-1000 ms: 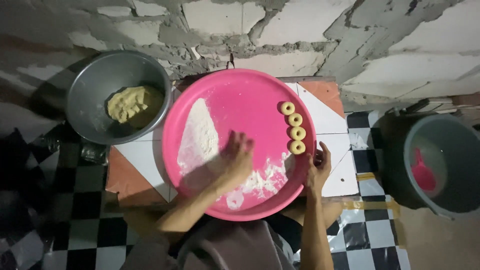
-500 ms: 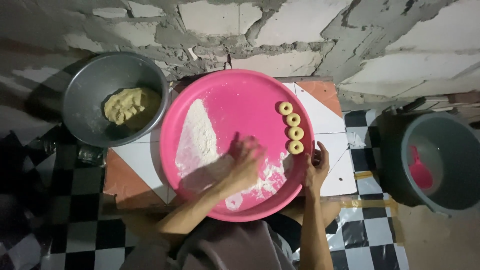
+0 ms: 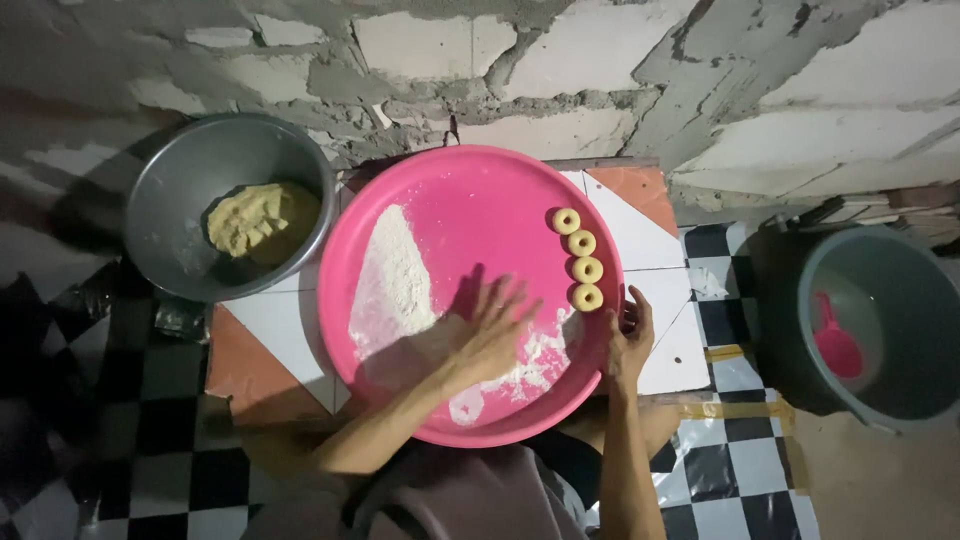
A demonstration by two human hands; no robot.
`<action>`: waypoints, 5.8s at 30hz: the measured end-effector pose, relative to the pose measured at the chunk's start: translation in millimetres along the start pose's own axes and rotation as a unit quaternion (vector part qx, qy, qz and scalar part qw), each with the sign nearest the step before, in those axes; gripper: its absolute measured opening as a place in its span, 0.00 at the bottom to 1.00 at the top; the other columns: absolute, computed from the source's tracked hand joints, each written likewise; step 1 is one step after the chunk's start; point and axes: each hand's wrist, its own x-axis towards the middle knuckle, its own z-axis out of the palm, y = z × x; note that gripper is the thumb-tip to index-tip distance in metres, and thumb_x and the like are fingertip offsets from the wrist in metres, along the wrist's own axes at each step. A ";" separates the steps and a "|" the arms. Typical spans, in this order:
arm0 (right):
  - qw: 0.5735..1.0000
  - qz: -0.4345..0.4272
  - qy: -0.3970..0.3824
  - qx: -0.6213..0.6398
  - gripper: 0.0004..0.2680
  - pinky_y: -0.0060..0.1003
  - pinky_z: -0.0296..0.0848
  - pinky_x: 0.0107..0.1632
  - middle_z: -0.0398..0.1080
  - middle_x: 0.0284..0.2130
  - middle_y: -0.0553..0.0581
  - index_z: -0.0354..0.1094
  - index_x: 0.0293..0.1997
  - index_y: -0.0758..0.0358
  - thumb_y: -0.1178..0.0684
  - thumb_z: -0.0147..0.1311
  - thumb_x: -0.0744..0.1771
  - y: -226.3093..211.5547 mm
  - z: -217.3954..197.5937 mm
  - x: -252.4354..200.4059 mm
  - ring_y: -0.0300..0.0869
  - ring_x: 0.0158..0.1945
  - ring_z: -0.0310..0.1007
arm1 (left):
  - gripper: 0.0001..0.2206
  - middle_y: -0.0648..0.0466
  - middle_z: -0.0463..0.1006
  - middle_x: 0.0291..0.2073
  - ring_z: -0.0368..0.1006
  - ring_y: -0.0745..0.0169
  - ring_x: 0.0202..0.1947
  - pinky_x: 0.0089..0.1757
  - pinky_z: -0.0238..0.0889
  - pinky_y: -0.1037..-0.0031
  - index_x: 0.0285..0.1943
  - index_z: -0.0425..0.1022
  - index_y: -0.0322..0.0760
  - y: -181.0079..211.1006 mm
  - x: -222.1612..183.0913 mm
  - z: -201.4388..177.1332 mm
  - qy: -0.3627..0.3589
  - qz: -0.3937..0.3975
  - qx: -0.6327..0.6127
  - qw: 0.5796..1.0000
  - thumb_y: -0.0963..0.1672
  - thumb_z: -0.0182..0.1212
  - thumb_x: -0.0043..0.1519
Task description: The person is taking pieces of dough from a bowl, rolling them into balls, and then shaping them into small ring-shaped donuts on a pink tray.
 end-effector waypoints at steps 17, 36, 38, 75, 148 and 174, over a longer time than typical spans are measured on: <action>1.000 -0.003 0.000 -0.014 0.21 0.39 0.67 0.43 0.71 0.44 0.65 0.63 0.66 0.60 0.56 0.59 0.64 -5.7 2.0 -2.1 0.48 0.43 0.70 | 0.35 0.41 0.54 0.74 0.43 0.34 0.75 0.67 0.40 0.41 0.72 0.64 0.48 -16.9 28.7 5.2 0.103 0.044 -0.056 0.992 0.42 0.64 0.50; 0.999 0.013 -0.016 -0.041 0.20 0.41 0.68 0.43 0.72 0.45 0.67 0.62 0.66 0.60 0.57 0.58 0.65 -18.1 1.9 -3.8 0.52 0.43 0.72 | 0.33 0.36 0.63 0.68 0.43 0.30 0.74 0.67 0.35 0.45 0.71 0.65 0.39 -28.1 18.7 -17.3 0.072 -0.198 0.109 0.971 0.61 0.43 0.67; 1.000 0.017 0.004 0.003 0.20 0.40 0.67 0.44 0.71 0.44 0.66 0.63 0.65 0.60 0.56 0.59 0.64 -12.2 3.6 -3.4 0.49 0.42 0.69 | 0.28 0.38 0.65 0.67 0.44 0.23 0.72 0.62 0.43 0.34 0.71 0.65 0.42 -14.8 6.4 -1.5 0.031 -0.161 0.048 0.985 0.52 0.58 0.63; 0.999 0.010 -0.001 -0.052 0.19 0.37 0.67 0.43 0.72 0.44 0.63 0.64 0.65 0.57 0.57 0.58 0.65 -24.6 4.9 -6.6 0.47 0.41 0.71 | 0.28 0.38 0.41 0.76 0.33 0.36 0.75 0.66 0.20 0.42 0.76 0.52 0.37 -4.4 18.3 -56.3 -0.074 -0.094 -0.116 0.986 0.41 0.49 0.64; 0.999 0.010 -0.017 -0.033 0.21 0.41 0.68 0.44 0.72 0.46 0.65 0.60 0.67 0.58 0.52 0.58 0.66 -11.2 -0.5 -1.1 0.51 0.44 0.72 | 0.24 0.36 0.60 0.70 0.41 0.31 0.75 0.67 0.29 0.42 0.67 0.68 0.34 -56.3 17.2 16.5 0.083 -0.123 0.074 0.986 0.49 0.53 0.64; 0.999 -0.026 -0.014 -0.032 0.21 0.38 0.67 0.42 0.72 0.44 0.64 0.61 0.68 0.59 0.58 0.57 0.65 -9.2 1.5 -5.2 0.48 0.42 0.70 | 0.23 0.38 0.63 0.69 0.44 0.34 0.75 0.65 0.43 0.41 0.59 0.77 0.39 -36.8 33.0 -25.3 0.096 -0.050 0.051 0.993 0.54 0.56 0.61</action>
